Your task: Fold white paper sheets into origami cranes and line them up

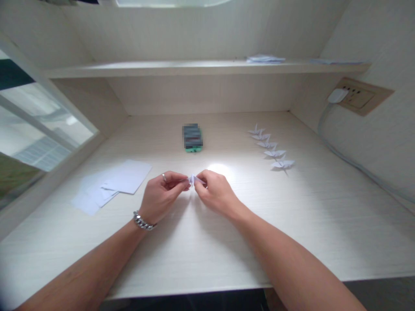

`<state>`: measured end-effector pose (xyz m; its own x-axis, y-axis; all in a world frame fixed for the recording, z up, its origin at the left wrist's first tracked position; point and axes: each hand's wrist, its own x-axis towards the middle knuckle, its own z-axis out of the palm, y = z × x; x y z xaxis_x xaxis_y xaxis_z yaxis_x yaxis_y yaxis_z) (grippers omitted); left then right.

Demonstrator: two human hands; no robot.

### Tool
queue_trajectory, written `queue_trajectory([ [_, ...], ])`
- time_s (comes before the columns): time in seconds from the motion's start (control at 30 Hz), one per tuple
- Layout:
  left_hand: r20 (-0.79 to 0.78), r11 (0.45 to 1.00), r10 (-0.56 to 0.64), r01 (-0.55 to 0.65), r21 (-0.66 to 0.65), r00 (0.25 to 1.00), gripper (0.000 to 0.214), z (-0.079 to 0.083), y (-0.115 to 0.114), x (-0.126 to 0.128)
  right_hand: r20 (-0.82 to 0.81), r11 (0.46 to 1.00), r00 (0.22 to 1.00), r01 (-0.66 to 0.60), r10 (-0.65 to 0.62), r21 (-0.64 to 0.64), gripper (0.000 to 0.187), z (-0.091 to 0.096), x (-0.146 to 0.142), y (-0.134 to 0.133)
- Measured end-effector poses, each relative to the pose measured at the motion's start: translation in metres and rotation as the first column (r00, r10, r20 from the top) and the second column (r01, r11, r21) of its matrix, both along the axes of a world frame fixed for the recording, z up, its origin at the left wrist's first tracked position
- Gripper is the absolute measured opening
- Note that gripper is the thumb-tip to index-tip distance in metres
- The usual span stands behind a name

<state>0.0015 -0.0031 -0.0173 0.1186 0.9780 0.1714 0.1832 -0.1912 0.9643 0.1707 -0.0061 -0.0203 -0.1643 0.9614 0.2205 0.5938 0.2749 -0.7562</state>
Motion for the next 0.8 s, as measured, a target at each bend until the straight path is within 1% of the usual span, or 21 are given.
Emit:
queue_trajectory([
  [0.07, -0.025, 0.999, -0.042, 0.042, 0.008, 0.999, 0.018, -0.001, -0.001, 0.0, 0.111, 1.0, 0.993, -0.025, 0.025, 0.001, 0.023, -0.001, -0.001, 0.0],
  [0.13, -0.043, 0.997, -0.072, 0.072, -0.002, 0.996, 0.018, 0.0, -0.001, -0.001, 0.164, 0.999, 0.985, -0.053, 0.053, -0.002, 0.024, -0.001, -0.001, 0.001],
  [0.27, -0.094, 0.996, -0.084, 0.082, -0.028, 0.992, 0.02, 0.001, 0.001, -0.002, 0.136, 0.996, 0.987, -0.085, 0.083, 0.008, 0.024, 0.0, 0.0, 0.001],
  [0.37, -0.142, 0.989, -0.15, 0.145, -0.04, 0.979, 0.022, 0.001, 0.003, -0.005, 0.104, 0.994, 0.988, -0.11, 0.11, -0.004, 0.026, 0.001, 0.002, 0.001],
  [0.47, -0.218, 0.979, -0.203, 0.194, -0.062, 0.955, 0.023, 0.003, 0.004, -0.007, 0.073, 0.986, 0.984, -0.159, 0.162, -0.049, 0.024, 0.003, 0.004, 0.001],
  [0.57, -0.245, 0.967, -0.248, 0.225, -0.116, 0.938, 0.025, 0.005, 0.004, -0.008, -0.004, 0.968, 0.974, -0.227, 0.228, -0.11, 0.023, 0.005, 0.007, 0.002],
  [0.7, -0.146, 0.94, -0.31, 0.28, -0.194, 0.939, 0.028, 0.007, 0.005, -0.008, -0.174, 0.924, 0.939, -0.327, 0.296, -0.196, 0.027, 0.005, 0.01, 0.003],
  [0.8, -0.091, 0.92, -0.35, 0.324, -0.219, 0.932, 0.031, 0.008, 0.005, -0.008, -0.325, 0.879, 0.898, -0.389, 0.296, -0.275, 0.029, 0.003, 0.011, 0.004],
])
